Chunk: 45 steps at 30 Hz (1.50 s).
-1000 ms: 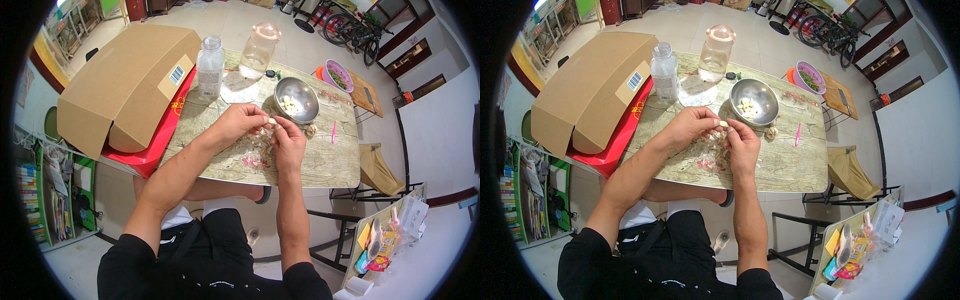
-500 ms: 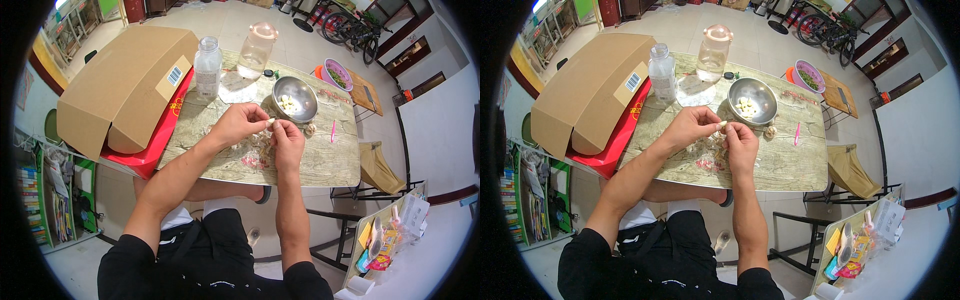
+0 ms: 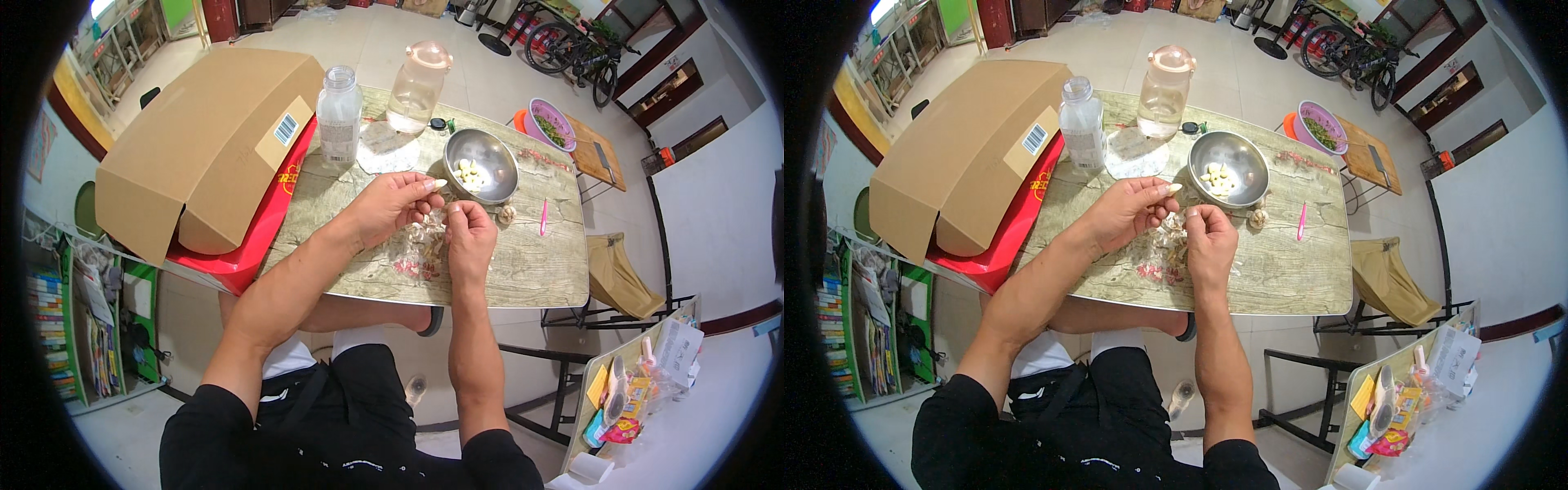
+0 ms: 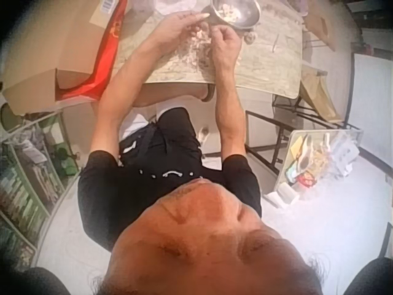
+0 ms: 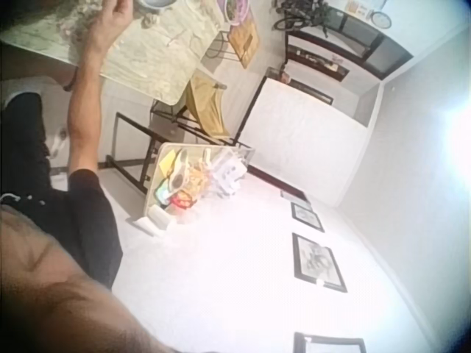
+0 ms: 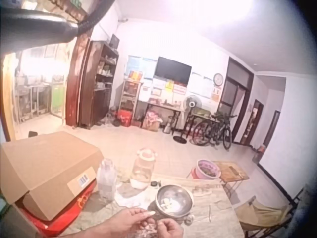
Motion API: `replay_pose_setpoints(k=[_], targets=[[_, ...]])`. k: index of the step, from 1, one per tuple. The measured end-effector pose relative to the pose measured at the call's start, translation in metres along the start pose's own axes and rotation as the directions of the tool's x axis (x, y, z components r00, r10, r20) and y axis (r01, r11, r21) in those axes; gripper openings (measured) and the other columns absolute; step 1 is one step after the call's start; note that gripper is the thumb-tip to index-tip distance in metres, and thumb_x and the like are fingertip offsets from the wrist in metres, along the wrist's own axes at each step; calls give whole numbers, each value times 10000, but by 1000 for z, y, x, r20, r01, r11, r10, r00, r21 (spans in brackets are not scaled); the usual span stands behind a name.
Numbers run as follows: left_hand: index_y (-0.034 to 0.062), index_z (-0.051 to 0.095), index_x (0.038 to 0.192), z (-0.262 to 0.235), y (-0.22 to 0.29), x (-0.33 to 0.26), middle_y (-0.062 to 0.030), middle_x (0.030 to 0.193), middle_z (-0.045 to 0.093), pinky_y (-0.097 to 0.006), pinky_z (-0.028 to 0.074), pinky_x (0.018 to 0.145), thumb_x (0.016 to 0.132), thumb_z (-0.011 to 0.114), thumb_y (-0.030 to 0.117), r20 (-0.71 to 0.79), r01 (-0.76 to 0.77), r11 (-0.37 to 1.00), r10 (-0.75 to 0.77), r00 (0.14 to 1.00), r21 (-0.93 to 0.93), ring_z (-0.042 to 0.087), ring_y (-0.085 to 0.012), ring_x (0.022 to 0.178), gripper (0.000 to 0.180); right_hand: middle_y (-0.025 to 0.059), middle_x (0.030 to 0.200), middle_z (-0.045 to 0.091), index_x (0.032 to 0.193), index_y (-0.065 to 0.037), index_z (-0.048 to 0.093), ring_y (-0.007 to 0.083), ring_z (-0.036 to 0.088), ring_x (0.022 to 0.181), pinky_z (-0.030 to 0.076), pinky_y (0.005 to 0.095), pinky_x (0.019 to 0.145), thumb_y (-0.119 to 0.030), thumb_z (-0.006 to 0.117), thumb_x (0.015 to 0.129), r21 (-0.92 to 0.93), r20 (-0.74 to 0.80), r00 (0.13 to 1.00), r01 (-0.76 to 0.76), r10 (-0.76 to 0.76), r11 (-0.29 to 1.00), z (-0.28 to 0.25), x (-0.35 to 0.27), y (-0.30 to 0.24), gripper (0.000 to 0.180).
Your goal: The person sits on the floor and peels garlic cloves by hand, separating them from the bulb and removing the outer skin. The peeled cloves are placed into a metal bowl on the floor, while the discarded skins accumulate nearby.
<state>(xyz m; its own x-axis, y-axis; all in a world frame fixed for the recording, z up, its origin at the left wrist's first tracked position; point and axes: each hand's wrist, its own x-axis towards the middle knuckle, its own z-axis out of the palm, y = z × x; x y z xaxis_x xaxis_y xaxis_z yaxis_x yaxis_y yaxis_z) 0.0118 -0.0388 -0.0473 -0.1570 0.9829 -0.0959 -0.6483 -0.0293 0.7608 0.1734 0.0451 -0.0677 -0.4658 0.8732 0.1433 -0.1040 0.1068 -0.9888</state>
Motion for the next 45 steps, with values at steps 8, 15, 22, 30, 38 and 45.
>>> replay_pose_setpoints(k=[8,15,22,30,38,45], targets=[[57,653,1094,5,-4,0,6,932,684,-198,481,669,1005,669,161,9,-74,977,74,997,199,569,-42,747,138,-19,779,640,1024,3,695,23,489,591,377,181,519,-124,660,1008,195,15,1000,21,-24,981,4,-4,-13,133],[42,652,1082,6,-8,1,33,904,662,-191,455,645,981,687,128,44,-181,902,178,983,393,546,-28,727,137,4,838,680,1036,27,708,23,504,607,385,178,525,-112,683,992,212,57,998,-23,11,977,1,-2,-8,148],[16,666,1039,6,-6,-2,46,853,636,-197,441,635,979,685,109,64,-238,802,244,968,547,534,-17,734,112,-14,808,651,1011,18,707,25,505,609,386,175,529,-95,692,982,231,79,996,-58,40,971,-1,-3,-9,118],[-10,684,1030,5,-8,-2,9,860,662,-237,487,713,968,677,120,79,-240,750,245,966,617,564,-56,782,145,-22,791,633,987,-6,679,28,506,607,392,178,531,-74,665,991,235,108,993,-71,47,969,-3,-1,-4,70],[26,642,1116,4,-9,1,-12,990,697,-228,517,757,1007,649,138,56,-128,914,115,992,384,606,-61,822,157,1,789,633,989,-12,656,44,493,579,367,187,498,-30,610,992,285,20,999,-38,33,958,4,1,-5,49],[41,634,1130,1,-9,2,-20,1022,699,-221,506,773,1016,639,153,77,-108,936,87,993,334,603,-54,857,160,22,840,683,1024,14,702,37,528,622,406,181,538,12,625,957,207,-4,1000,9,-9,978,-1,-3,-7,102]])
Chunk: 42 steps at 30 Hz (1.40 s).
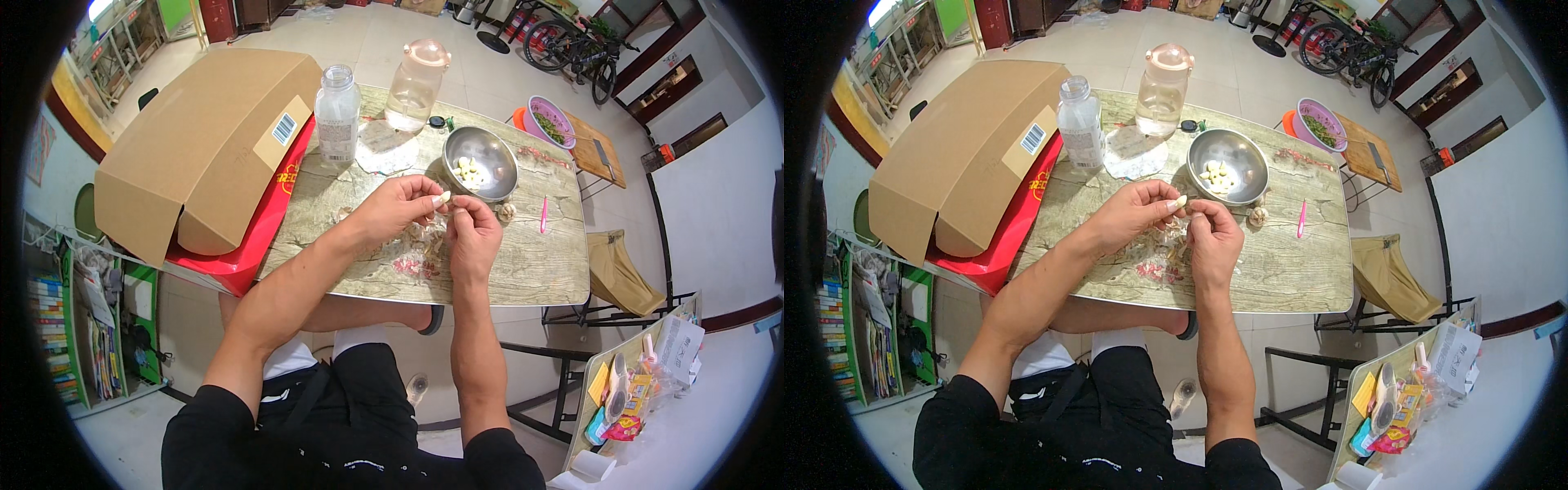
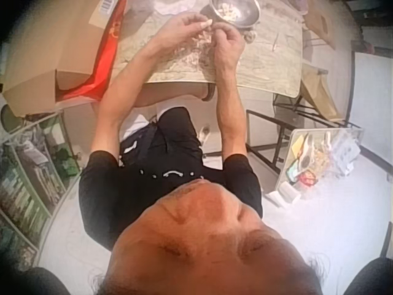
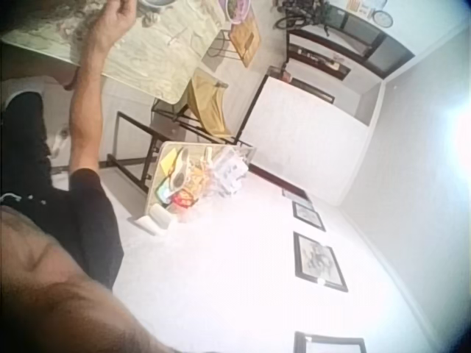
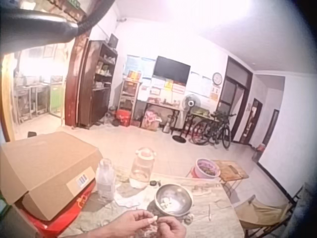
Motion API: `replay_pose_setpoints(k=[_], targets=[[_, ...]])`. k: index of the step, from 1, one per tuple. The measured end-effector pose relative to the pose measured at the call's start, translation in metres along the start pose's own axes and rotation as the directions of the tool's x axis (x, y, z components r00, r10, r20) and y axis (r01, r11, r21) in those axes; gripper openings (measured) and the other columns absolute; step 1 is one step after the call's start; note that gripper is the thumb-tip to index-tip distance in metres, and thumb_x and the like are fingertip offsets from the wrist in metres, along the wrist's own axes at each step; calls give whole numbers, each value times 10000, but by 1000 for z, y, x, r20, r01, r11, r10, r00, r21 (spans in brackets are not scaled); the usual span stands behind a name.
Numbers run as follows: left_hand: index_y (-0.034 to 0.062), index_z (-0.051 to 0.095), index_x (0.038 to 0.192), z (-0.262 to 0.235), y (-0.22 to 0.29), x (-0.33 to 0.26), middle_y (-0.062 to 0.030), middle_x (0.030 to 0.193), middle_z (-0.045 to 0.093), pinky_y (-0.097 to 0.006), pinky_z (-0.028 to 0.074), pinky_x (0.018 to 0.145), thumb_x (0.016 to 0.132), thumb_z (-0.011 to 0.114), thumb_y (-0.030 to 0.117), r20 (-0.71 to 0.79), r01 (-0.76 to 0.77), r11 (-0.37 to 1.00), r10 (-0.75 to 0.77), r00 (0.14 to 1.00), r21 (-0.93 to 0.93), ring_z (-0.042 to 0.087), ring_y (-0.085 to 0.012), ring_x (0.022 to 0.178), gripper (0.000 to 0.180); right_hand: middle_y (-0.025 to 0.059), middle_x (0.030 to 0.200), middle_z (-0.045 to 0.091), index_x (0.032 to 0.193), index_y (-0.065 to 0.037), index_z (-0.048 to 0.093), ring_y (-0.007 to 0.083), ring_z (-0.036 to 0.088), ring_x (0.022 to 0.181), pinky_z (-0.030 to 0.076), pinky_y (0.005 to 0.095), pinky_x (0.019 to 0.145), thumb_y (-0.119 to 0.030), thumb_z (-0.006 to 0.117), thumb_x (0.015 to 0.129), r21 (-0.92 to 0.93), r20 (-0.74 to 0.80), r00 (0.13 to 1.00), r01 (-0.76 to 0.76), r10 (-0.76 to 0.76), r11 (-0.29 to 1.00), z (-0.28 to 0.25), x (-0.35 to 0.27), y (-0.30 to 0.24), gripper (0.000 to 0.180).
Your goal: The person sits on the floor and peels garlic cloves by hand, separating them from the bulb and removing the outer skin. The peeled cloves are placed into a metal bowl on the floor, while the discarded skins accumulate nearby.
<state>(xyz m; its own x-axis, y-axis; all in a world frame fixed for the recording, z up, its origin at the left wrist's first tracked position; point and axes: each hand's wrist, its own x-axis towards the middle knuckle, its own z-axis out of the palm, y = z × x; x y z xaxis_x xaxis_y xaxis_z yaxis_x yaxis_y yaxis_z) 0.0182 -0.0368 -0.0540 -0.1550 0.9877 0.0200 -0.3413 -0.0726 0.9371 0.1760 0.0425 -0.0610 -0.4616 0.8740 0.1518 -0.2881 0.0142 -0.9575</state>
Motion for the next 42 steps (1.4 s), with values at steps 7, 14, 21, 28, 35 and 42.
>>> replay_pose_setpoints(k=[7,14,21,28,35,42], targets=[[31,637,1119,3,1,0,16,974,663,-212,493,739,995,658,117,-20,-47,996,49,999,72,582,-36,837,153,-4,821,676,1019,20,718,34,534,623,399,175,547,-81,707,967,-13,30,1000,-5,5,1000,3,0,-2,114],[2,650,1089,2,0,-2,27,929,636,-210,476,708,979,664,77,-63,-143,932,173,983,332,550,-30,810,135,-11,806,659,1006,12,718,36,531,617,400,178,542,-82,706,969,-21,43,998,-53,54,998,1,0,-2,101],[-8,660,1076,7,3,-5,9,935,649,-223,488,735,985,661,79,-68,-155,906,197,978,394,570,-47,833,126,-11,804,656,1003,14,714,38,526,611,399,182,539,-92,703,974,42,55,995,-90,88,995,-1,2,0,111],[-13,656,1063,8,0,-3,-8,950,669,-239,504,765,989,662,82,-88,-156,932,194,977,326,599,-59,860,121,-13,781,653,999,18,717,39,528,605,394,177,536,-90,707,971,22,37,996,-87,86,996,0,1,-1,112],[-14,656,1059,11,3,-6,-6,952,670,-235,512,754,982,661,67,-93,-138,904,191,977,405,603,-55,844,112,-17,784,649,998,11,712,35,530,609,398,175,538,-80,698,974,24,36,997,-65,65,998,0,1,0,95],[8,651,1115,9,-1,-3,6,990,655,-240,516,802,997,642,95,-41,-99,978,108,993,183,605,-59,893,147,-29,795,635,986,-8,686,23,514,607,396,171,536,-77,678,986,18,31,998,-62,61,998,0,1,0,70]])
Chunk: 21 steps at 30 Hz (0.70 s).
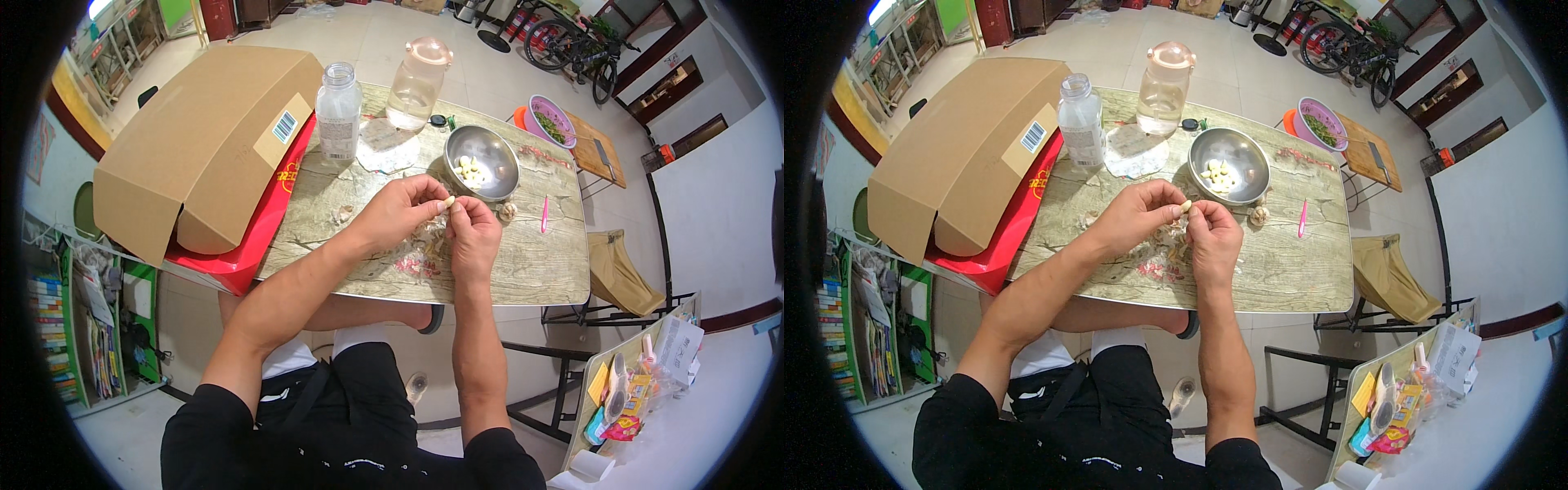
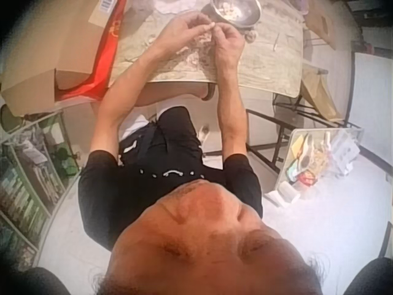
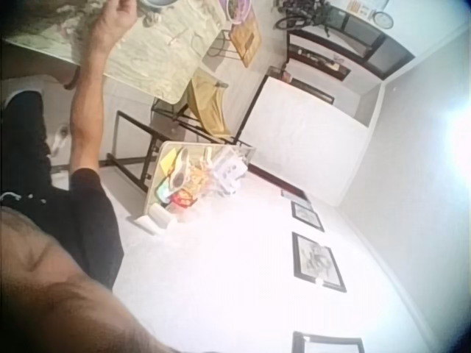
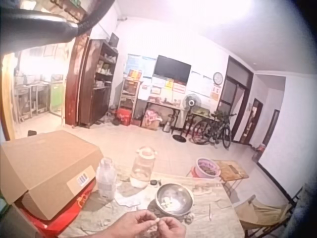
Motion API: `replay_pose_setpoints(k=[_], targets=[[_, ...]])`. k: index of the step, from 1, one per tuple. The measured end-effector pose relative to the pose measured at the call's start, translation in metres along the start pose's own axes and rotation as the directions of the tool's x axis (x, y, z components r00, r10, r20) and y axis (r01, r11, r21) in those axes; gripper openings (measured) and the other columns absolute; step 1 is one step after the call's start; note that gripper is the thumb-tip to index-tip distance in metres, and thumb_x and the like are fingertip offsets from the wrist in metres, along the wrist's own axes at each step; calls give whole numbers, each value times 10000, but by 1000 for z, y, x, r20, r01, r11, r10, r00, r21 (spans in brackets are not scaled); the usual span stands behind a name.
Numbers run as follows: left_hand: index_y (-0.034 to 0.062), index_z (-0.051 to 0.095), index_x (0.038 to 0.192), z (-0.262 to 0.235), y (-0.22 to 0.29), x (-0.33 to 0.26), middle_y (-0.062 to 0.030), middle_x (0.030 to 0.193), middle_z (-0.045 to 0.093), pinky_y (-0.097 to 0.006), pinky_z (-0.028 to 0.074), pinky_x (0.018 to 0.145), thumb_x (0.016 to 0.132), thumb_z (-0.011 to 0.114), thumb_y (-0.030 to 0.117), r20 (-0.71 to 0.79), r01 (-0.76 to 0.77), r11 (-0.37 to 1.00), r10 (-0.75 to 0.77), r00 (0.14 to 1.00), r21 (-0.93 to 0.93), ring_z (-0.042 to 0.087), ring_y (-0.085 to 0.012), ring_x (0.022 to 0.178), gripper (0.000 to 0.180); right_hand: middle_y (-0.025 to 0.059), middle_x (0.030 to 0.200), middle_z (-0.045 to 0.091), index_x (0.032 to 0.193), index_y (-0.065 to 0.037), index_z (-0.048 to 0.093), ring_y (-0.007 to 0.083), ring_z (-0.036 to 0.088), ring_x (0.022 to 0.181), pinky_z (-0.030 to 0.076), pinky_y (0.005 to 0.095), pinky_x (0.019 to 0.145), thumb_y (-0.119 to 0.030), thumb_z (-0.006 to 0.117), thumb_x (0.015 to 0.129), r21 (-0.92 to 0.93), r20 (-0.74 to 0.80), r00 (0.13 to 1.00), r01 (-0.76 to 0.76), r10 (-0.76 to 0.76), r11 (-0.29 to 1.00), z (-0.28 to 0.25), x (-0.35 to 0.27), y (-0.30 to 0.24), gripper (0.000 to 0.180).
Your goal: The person sits on the floor and peels garlic cloves by hand, separating them from the bulb and removing the outer skin. The peeled cloves are placed into a metal bowl on the floor, while the discarded skins accumulate nearby.
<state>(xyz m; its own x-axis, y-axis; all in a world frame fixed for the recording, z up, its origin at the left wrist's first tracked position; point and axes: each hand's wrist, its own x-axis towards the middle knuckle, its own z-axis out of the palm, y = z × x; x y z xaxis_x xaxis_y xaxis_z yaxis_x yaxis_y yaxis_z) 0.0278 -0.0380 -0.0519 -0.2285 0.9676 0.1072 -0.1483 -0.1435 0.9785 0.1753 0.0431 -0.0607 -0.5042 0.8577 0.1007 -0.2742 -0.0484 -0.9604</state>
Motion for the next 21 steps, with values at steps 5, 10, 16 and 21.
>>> replay_pose_setpoints(k=[5,10,16,21], targets=[[39,631,1169,-3,-5,2,3,1064,643,-242,505,839,1033,615,155,101,111,976,-94,991,-187,592,-68,940,180,-29,801,628,980,-16,674,20,501,603,387,169,531,-85,671,992,-23,-18,1000,-8,8,1000,2,-1,-1,70],[54,625,1164,-2,-5,2,-11,1059,660,-233,497,799,1046,608,183,76,176,879,-159,984,-443,583,-72,891,175,-34,793,610,947,-15,654,17,493,623,380,175,535,-84,655,990,-42,-54,998,12,-14,999,0,0,0,81],[46,628,1156,-4,28,11,-2,987,672,-217,485,766,1028,631,195,-51,88,985,-97,994,-149,554,-56,817,196,-42,787,590,940,1,647,23,488,671,412,207,580,-71,645,975,-231,-51,997,46,-59,972,-3,4,10,80],[-8,670,1080,4,40,34,-15,935,685,-275,510,749,972,679,190,-165,-19,951,73,984,308,608,-90,838,225,124,754,646,837,17,676,193,620,637,504,343,630,-94,683,865,-611,-46,987,96,-156,786,8,-1,3,115]])
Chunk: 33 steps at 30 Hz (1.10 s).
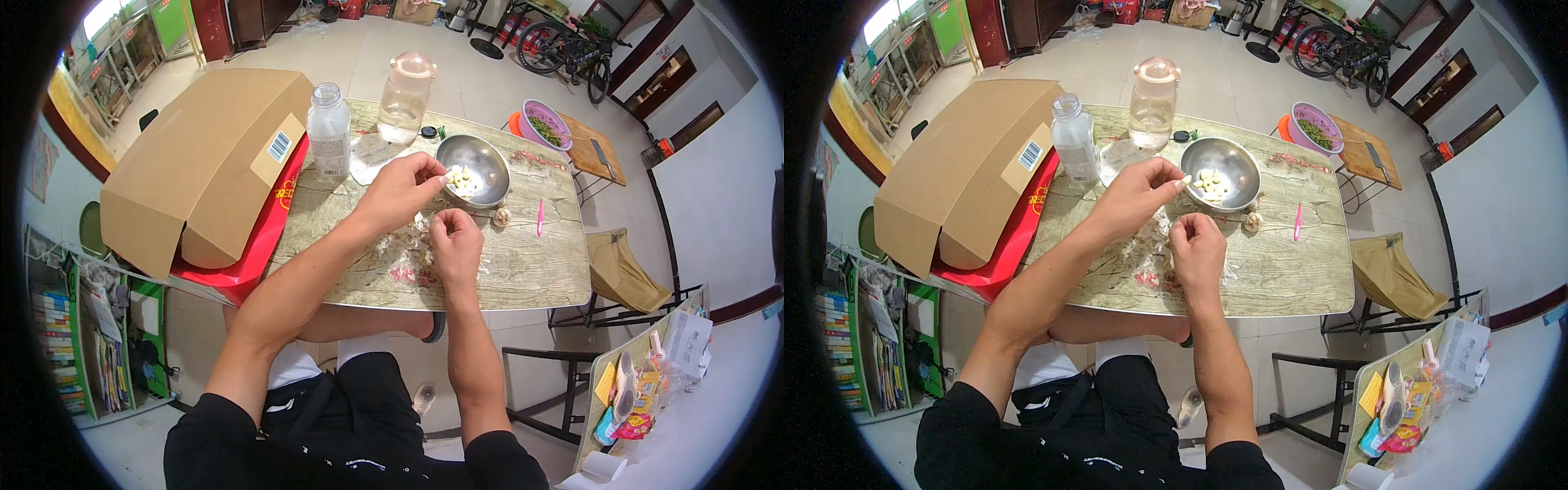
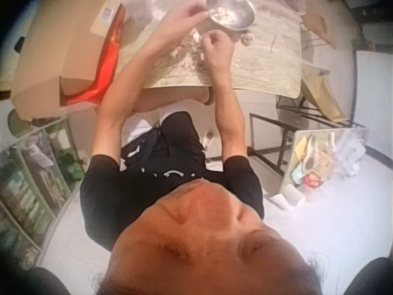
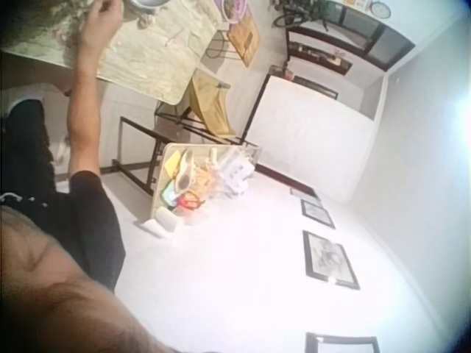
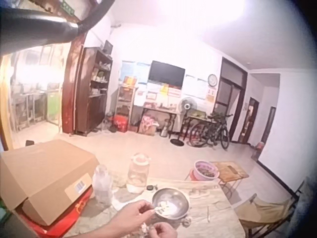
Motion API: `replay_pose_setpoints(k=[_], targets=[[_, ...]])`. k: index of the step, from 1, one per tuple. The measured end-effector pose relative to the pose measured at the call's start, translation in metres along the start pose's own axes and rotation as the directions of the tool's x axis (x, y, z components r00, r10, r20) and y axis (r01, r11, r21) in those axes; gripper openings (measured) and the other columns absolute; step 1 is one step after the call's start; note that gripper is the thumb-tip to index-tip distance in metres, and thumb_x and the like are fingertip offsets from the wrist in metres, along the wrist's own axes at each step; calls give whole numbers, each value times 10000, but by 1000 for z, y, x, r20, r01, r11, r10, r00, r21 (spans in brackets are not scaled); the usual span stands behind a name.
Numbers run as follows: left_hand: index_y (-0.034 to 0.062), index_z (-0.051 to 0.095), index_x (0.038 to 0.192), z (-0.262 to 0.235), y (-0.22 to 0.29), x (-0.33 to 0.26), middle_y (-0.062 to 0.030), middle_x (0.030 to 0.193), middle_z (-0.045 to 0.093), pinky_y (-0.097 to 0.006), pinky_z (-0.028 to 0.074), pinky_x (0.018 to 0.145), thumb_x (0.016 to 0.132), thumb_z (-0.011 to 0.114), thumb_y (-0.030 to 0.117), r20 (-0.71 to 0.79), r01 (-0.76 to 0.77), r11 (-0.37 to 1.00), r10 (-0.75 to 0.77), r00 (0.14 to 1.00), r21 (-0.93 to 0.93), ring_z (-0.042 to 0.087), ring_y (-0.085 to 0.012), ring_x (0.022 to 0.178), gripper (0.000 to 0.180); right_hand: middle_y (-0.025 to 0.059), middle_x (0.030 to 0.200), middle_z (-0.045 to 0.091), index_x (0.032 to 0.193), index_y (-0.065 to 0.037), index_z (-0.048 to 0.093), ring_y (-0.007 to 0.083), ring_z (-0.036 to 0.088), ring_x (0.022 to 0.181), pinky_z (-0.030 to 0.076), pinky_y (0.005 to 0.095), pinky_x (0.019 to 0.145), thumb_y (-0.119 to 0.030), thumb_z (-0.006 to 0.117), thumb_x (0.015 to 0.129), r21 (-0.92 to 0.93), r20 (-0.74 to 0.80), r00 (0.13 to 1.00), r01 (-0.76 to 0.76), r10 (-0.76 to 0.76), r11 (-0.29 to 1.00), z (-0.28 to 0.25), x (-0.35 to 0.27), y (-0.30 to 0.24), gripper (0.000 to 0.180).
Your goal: The person sits on the floor and peels garlic cloves by hand, separating them from the bulb and removing the outer skin. The peeled cloves are placed into a metal bowl on the floor, while the discarded skins accumulate nearby.
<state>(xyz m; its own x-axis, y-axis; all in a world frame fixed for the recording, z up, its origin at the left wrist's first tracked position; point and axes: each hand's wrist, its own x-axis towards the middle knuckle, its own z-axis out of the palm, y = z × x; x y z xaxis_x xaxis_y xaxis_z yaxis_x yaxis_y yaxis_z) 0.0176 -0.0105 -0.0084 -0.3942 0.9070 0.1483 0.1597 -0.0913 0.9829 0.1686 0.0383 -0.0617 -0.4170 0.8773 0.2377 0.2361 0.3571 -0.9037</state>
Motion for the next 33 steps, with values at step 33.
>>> replay_pose_setpoints(k=[33], targets=[[82,685,1027,-24,-11,-33,-47,998,620,-357,535,758,772,835,94,320,-471,796,365,874,379,650,-228,916,296,33,1213,471,1171,-168,440,212,474,1160,404,396,1017,-420,655,911,902,387,902,-327,-193,280,-8,0,-3,422]])
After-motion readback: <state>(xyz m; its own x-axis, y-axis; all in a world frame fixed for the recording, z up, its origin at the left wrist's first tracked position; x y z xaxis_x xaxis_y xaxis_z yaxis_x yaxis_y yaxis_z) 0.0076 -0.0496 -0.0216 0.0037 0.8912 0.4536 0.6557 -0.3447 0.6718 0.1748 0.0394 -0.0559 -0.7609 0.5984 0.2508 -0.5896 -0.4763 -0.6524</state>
